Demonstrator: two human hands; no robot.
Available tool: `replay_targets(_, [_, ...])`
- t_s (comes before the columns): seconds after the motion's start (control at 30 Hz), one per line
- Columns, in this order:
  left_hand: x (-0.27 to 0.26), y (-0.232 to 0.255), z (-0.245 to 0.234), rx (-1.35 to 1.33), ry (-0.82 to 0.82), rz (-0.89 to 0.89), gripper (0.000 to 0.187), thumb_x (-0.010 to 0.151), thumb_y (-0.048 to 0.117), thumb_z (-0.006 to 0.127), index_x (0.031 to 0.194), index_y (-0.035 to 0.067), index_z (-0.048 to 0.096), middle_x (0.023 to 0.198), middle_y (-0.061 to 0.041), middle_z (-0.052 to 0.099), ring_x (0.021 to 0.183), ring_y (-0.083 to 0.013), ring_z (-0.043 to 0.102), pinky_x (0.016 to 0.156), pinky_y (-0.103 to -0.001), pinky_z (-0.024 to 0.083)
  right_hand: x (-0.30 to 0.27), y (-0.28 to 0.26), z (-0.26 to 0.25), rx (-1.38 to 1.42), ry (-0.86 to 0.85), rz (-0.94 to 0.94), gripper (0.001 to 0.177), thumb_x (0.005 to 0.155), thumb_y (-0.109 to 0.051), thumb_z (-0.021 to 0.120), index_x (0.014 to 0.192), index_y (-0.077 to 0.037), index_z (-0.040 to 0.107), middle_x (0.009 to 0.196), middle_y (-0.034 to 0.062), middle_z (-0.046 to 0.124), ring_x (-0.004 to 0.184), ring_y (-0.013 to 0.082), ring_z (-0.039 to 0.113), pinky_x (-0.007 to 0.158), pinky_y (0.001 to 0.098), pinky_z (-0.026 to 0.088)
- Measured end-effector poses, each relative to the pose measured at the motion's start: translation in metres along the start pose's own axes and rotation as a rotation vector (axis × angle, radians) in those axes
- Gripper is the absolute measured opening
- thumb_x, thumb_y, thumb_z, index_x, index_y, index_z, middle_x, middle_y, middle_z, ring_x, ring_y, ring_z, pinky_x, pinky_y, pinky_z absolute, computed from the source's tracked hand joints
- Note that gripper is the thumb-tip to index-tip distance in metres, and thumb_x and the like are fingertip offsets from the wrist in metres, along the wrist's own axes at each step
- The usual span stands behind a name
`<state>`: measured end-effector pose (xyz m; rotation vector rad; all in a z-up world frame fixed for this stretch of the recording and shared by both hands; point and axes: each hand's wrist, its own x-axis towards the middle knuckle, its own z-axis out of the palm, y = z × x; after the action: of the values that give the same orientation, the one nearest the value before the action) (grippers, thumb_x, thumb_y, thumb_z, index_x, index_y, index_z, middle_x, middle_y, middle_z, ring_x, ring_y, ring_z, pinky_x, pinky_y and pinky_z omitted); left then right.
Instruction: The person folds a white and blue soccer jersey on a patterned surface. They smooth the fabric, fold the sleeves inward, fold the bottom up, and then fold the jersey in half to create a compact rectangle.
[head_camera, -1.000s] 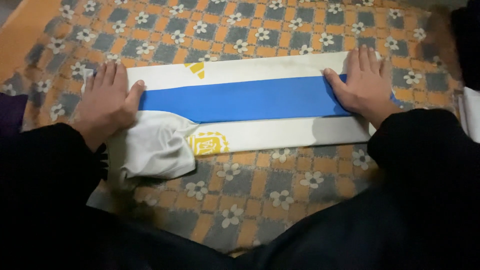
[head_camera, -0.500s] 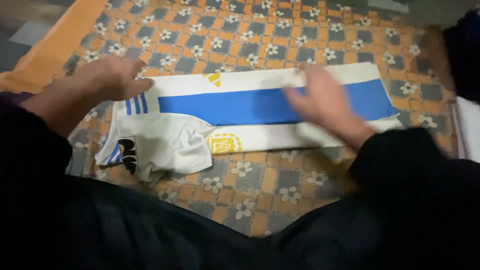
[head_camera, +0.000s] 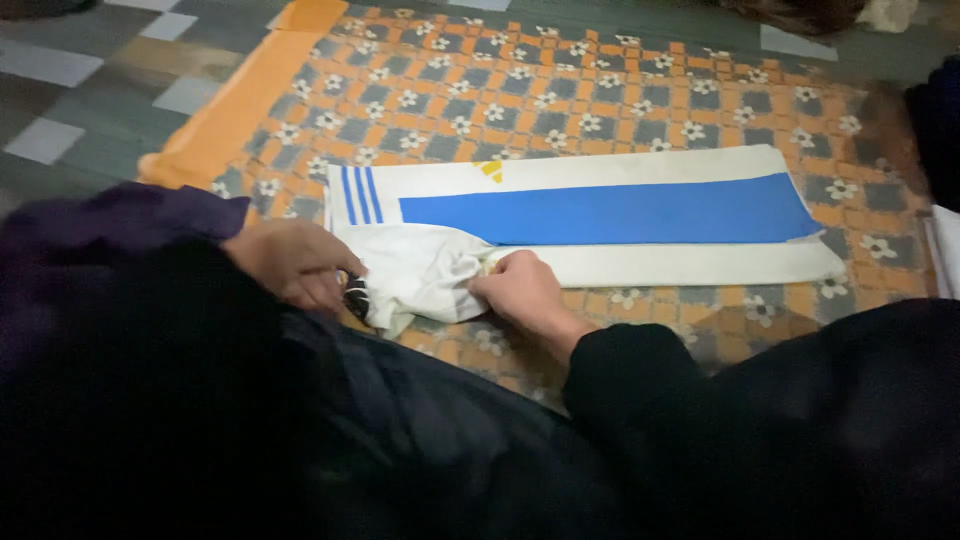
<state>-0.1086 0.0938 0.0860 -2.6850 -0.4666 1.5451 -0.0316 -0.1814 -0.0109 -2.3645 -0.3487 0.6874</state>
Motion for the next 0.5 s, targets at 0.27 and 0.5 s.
replay_targets(0.27, [0.166, -0.064, 0.034, 0.435, 0.235, 0.706, 0.066, 0.084, 0.051, 0.074, 0.14, 0.021, 0.057, 0.125, -0.013, 0.072, 0.118, -0.0377, 0.065, 0.106, -0.051, 0.052, -0.012, -0.019, -0.007, 0.265, -0.019, 0.038, 0.027, 0.068, -0.03, 0.072, 0.087, -0.011, 0.079, 0.078, 0.0139, 0.074, 0.087, 0.0306, 0.075, 0.084, 0.0411, 0.058])
replay_targets(0.5, [0.134, -0.058, 0.027, 0.388, 0.243, 0.594, 0.055, 0.088, 0.061, 0.071, 0.133, 0.03, 0.068, 0.116, -0.002, 0.078, 0.109, -0.031, 0.071, 0.101, -0.046, 0.056, -0.051, -0.05, -0.016, 1.01, -0.059, 0.309, 0.069, 0.083, 0.004, 0.071, 0.143, 0.016, 0.039, 0.138, 0.0407, 0.04, 0.108, 0.06, 0.064, 0.075, 0.0605, 0.065])
